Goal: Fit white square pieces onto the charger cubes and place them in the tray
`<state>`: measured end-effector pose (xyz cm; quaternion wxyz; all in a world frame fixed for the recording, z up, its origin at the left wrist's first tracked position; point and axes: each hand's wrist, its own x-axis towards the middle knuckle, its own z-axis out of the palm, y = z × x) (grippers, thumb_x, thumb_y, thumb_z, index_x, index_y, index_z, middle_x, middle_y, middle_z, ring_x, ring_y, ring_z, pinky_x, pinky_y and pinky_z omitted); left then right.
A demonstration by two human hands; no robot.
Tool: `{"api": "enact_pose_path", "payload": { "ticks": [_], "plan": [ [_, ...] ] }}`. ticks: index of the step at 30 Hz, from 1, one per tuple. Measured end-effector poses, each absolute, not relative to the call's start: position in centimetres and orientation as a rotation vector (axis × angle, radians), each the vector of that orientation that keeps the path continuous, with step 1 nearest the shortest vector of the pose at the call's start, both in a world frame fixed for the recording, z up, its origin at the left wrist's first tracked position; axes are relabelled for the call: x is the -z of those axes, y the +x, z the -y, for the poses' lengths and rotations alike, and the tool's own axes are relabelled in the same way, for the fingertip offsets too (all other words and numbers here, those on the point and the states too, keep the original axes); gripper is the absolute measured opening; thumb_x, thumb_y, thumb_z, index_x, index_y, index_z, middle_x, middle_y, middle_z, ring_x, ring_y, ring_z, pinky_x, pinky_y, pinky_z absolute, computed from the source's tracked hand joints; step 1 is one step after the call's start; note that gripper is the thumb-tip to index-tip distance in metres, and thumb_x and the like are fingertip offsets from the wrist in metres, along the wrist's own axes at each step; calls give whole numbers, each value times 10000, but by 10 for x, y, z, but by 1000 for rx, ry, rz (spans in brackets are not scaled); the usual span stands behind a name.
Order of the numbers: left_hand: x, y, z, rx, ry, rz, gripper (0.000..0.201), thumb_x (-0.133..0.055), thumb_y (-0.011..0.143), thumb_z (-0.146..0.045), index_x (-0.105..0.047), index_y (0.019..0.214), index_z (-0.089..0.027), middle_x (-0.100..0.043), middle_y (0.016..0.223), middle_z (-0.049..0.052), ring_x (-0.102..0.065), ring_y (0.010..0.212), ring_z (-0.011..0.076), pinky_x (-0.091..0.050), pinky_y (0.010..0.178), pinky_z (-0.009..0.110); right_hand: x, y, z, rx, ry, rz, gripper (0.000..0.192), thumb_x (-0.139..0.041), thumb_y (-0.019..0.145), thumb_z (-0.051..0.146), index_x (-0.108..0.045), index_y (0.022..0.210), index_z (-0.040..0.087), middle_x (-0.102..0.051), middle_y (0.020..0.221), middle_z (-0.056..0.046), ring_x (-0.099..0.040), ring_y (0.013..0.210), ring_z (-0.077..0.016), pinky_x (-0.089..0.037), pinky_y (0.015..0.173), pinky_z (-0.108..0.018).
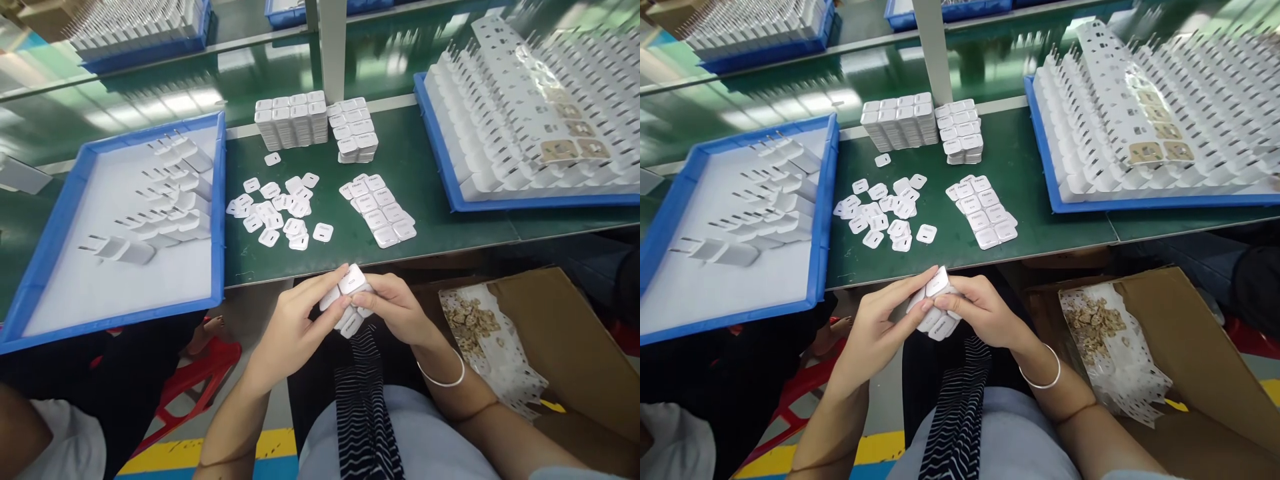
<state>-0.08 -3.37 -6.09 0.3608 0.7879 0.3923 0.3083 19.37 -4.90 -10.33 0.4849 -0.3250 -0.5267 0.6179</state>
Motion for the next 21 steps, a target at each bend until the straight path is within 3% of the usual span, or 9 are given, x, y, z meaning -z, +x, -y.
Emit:
{"api": "enact_pose_path", "payload": {
  "ticks": [11, 18, 21],
  "plan": [
    [65, 5, 37, -861, 2262, -1052, 355, -613, 970, -188, -637, 1324, -167, -743, 1246, 90, -731, 1089, 181, -606, 963, 296, 97, 191, 53, -1535, -919, 1179, 305, -632, 964, 366, -669, 751, 151, -536, 590, 28, -419, 516, -86, -374, 502, -216],
    [64, 5, 35, -769, 1931, -1024, 282, -557, 1006, -233, -716, 1237, -208, -777, 1160, 49, -754, 998, 170, -590, 859, 241, 90, 193, 53, -1525, -904, 1309, 311, -607, 989, 309, -633, 726, 147, -580, 616, 24, -474, 548, -80, -393, 522, -194],
    [61, 2, 31, -664, 1761, -982, 273, -545, 1023, -292, -735, 1211, -237, -790, 1053, 19, -730, 845, 135, -541, 726, 208, 90, 194, 50, -1539, -878, 1344, 304, -599, 993, 316, -646, 745, 146, -608, 638, 15, -489, 550, -84, -405, 528, -198]
  ]
}}
